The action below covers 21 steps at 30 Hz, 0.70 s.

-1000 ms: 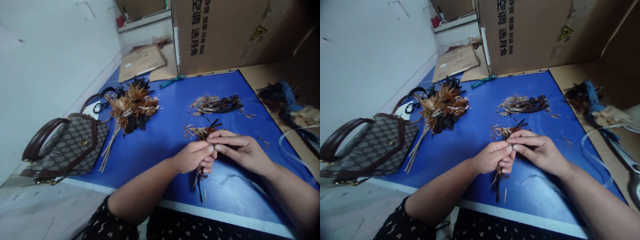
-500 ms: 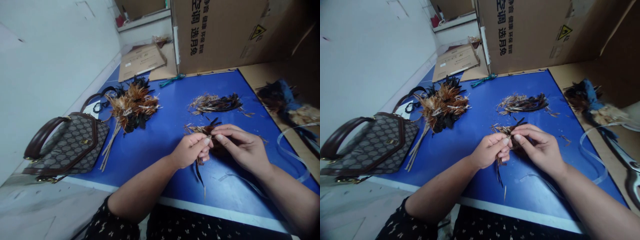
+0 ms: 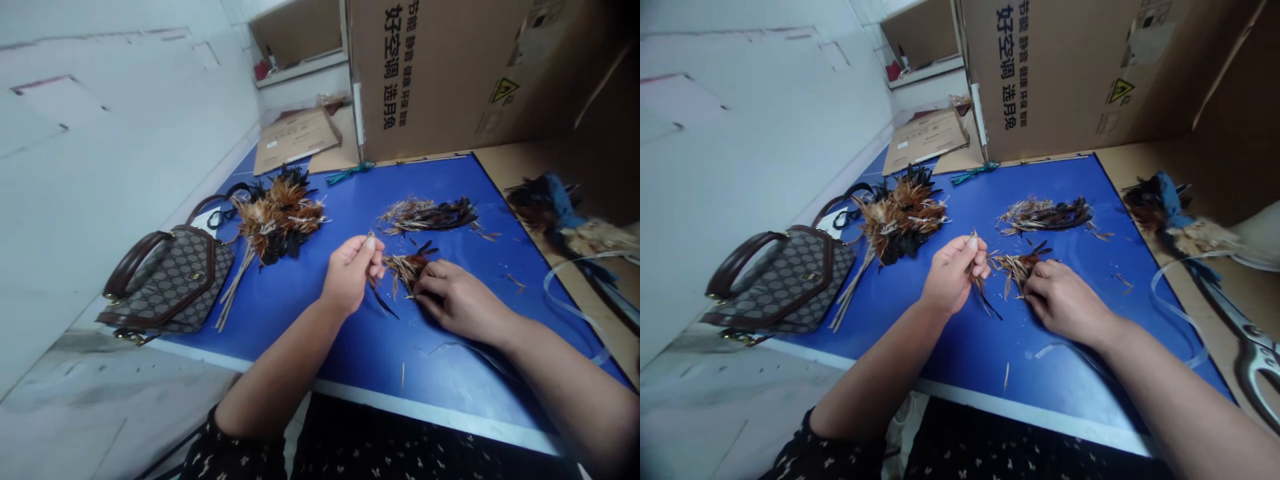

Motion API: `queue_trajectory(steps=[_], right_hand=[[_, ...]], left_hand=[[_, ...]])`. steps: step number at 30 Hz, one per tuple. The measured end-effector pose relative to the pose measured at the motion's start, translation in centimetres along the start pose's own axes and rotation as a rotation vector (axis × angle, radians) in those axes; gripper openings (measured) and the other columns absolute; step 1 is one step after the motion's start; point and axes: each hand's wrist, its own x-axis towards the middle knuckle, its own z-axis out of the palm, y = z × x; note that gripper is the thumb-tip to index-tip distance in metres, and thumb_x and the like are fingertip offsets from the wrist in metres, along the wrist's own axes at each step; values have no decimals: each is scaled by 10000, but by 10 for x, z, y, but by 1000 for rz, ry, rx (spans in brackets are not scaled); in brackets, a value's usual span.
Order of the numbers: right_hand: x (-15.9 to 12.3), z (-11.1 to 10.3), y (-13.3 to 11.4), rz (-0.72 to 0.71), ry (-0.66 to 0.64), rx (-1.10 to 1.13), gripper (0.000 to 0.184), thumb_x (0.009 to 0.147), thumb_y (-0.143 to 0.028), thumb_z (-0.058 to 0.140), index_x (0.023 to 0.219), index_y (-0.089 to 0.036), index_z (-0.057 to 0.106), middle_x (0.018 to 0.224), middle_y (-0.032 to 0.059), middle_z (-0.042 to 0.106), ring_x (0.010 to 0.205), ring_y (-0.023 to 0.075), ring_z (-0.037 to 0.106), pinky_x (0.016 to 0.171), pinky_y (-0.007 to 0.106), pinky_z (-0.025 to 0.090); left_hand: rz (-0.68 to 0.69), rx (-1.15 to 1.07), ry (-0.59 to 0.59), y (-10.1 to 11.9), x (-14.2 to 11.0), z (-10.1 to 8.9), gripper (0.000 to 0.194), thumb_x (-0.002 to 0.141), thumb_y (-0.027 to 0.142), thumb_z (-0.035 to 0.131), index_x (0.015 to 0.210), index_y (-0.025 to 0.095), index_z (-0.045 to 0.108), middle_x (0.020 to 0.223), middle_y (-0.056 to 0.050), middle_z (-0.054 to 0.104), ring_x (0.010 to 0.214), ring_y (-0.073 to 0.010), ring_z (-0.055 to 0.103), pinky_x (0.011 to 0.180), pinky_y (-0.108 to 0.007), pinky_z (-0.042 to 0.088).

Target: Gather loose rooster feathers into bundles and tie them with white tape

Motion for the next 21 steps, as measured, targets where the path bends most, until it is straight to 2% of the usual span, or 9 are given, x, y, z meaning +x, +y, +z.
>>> queue_trajectory(steps=[2, 5, 9, 12, 16, 21], right_hand=[[1, 1, 1, 7, 9, 24, 160, 982, -246, 608, 898, -212, 740, 883, 107, 676, 873, 261, 626, 812, 421, 524], [2, -1, -3, 45, 103, 146, 168, 1004, -299, 606, 890, -221, 701, 892, 93, 687, 856, 246, 636, 815, 405, 525], [3, -5, -16, 205, 284, 367, 251, 1009, -443, 641, 895, -230, 709, 900, 70, 715, 836, 227, 665, 815, 378, 528], [4, -5, -26, 358, 319, 555, 334, 974, -545, 679, 916, -218, 716, 892, 57, 728, 794, 204, 653, 760, 346, 520], [5, 1, -35, 431, 283, 767, 408, 930, -603, 717, 941, -196, 723, 874, 54, 732, 757, 179, 630, 702, 312, 513], [7, 7, -39, 413, 259, 750, 458, 919, -638, 712, 932, -181, 750, 873, 67, 750, 781, 190, 655, 746, 325, 545]], left_hand=[[22, 75, 54, 3, -2, -1, 320, 894, 454, 778, 896, 145, 700, 729, -1, 605, 615, -93, 532, 639, -254, 469], [85, 163, 162, 0, -7, -3, 308, 895, 446, 768, 898, 138, 755, 813, -43, 687, 744, -125, 614, 738, -256, 494], [152, 249, 258, -25, -22, 0, 263, 911, 395, 744, 896, 141, 809, 941, -64, 732, 884, -146, 636, 887, -274, 488], [153, 257, 319, -50, -36, 6, 223, 910, 356, 745, 902, 150, 829, 982, -70, 743, 976, -167, 655, 983, -299, 469], [142, 163, 274, -69, -47, 16, 246, 927, 384, 742, 979, 160, 831, 1022, -65, 731, 1026, -180, 644, 1019, -325, 472], [148, 147, 239, -70, -51, 19, 260, 940, 405, 740, 975, 163, 830, 1027, -56, 711, 1012, -160, 629, 987, -297, 482]])
